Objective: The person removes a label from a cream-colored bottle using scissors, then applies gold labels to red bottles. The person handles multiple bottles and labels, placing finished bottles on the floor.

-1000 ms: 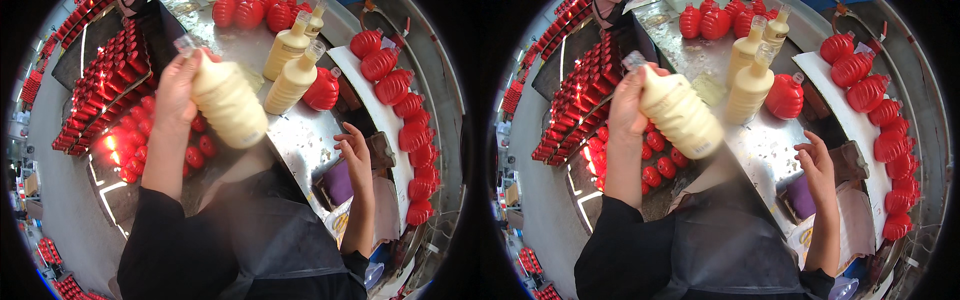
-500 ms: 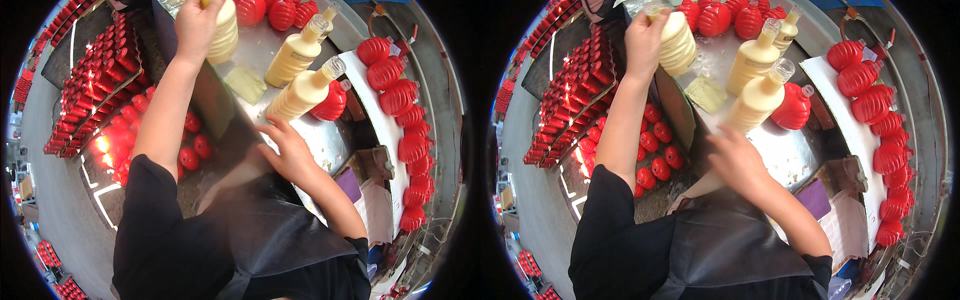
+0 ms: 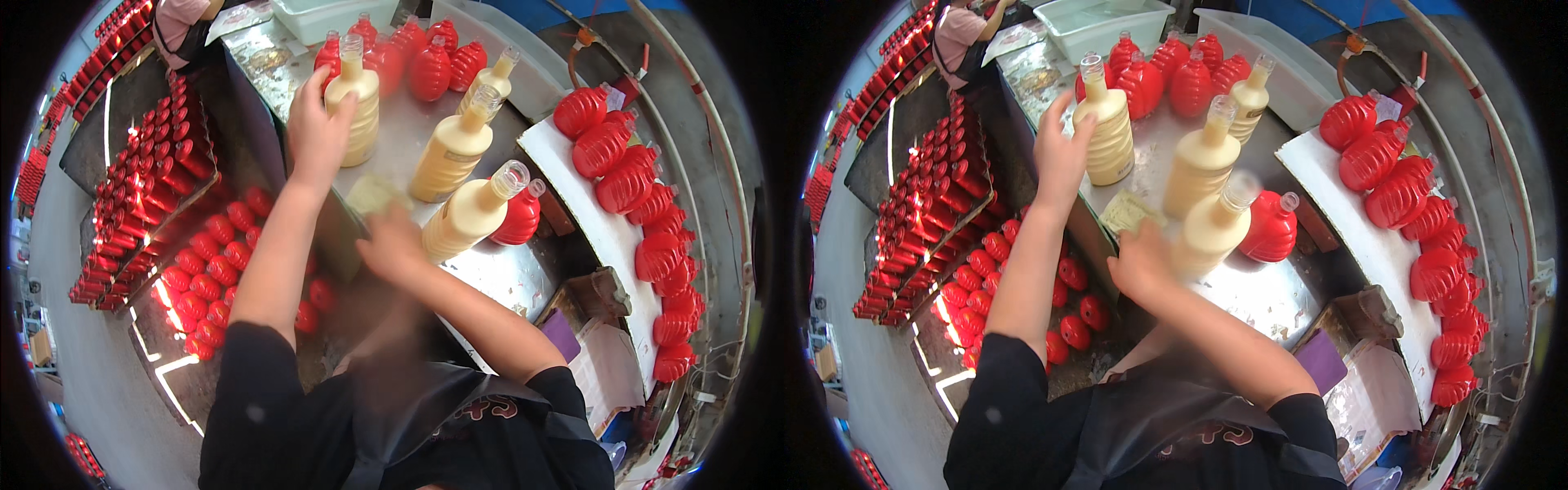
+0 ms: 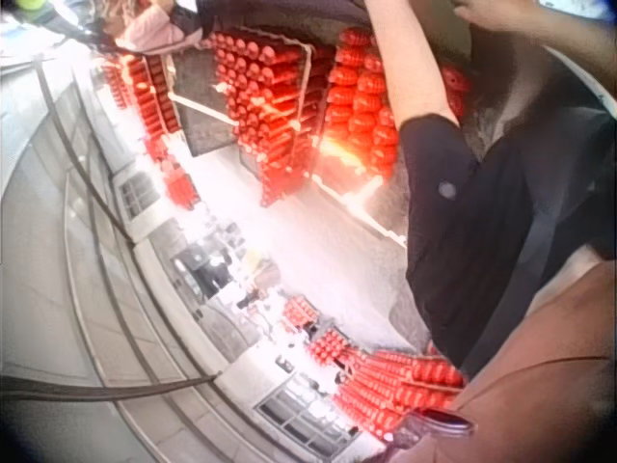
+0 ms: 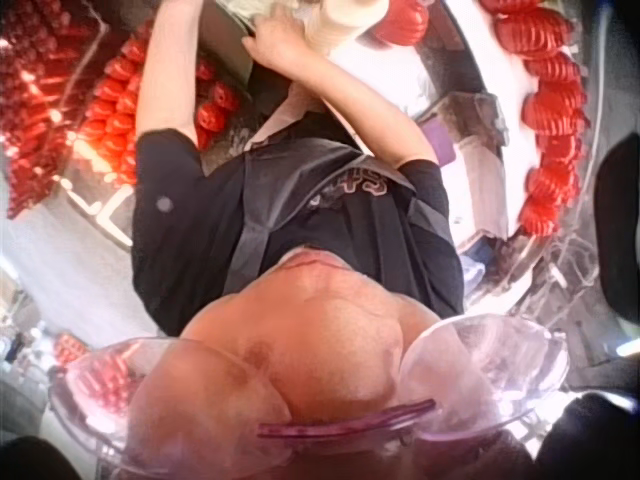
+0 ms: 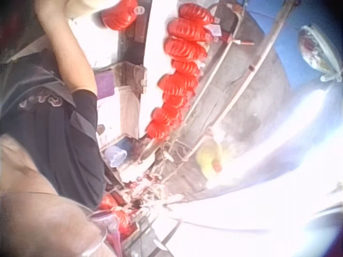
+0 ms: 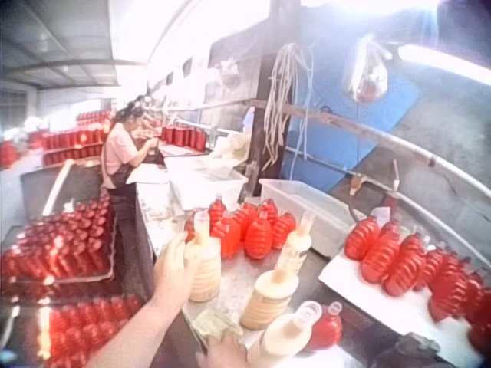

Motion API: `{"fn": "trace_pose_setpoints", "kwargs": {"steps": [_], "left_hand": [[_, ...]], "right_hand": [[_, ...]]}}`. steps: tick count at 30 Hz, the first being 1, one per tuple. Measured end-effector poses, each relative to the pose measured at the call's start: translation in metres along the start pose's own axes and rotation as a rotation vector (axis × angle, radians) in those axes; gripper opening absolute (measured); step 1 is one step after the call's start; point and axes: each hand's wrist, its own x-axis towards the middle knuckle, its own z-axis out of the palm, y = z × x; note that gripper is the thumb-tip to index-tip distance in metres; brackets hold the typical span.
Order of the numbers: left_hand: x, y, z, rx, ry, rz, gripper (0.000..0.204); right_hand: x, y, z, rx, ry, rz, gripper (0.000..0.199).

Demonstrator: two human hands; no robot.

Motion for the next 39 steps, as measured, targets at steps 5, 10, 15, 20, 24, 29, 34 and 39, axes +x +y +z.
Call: {"fn": "trace_pose_setpoints", "kwargs": {"steps": [5,10,15,20,24,29,34,39], "left_hand": [[-0.080,0.011,-0.046,-0.475,-0.067,-0.460,0.038],[-0.144,0.035,-0.073,-0.746,-0.143,-0.755,0.053],[-0.171,0.072,-0.076,-1.349,-0.511,-0.955,0.042],[-0.167,0.103,-0.077,-1.039,-0.552,-0.762,0.021],[-0.167,0.131,-0.087,-0.517,-0.962,-0.478,0.027],[-0.153,0.159,-0.093,-0.734,-1.162,-0.657,0.038],[-0.136,0.176,-0.102,-0.869,-1.298,-0.933,0.037],[-0.138,0.191,-0.096,-1.146,-1.107,-1.102,0.037]], "right_hand": [[-0.013,-0.001,-0.004,0.073,0.091,-0.096,0.042],[-0.045,-0.009,-0.018,0.307,0.314,-0.312,0.054],[-0.080,-0.011,-0.057,0.607,0.145,-0.337,0.046],[-0.122,-0.004,-0.109,0.284,0.585,-0.454,0.042],[-0.137,0.005,-0.131,-0.005,0.603,-0.472,0.042],[-0.161,0.036,-0.146,0.115,0.293,-0.501,0.039],[-0.175,0.048,-0.147,0.200,0.431,-0.627,0.031],[-0.182,0.056,-0.159,0.181,0.440,-0.596,0.026]]}}
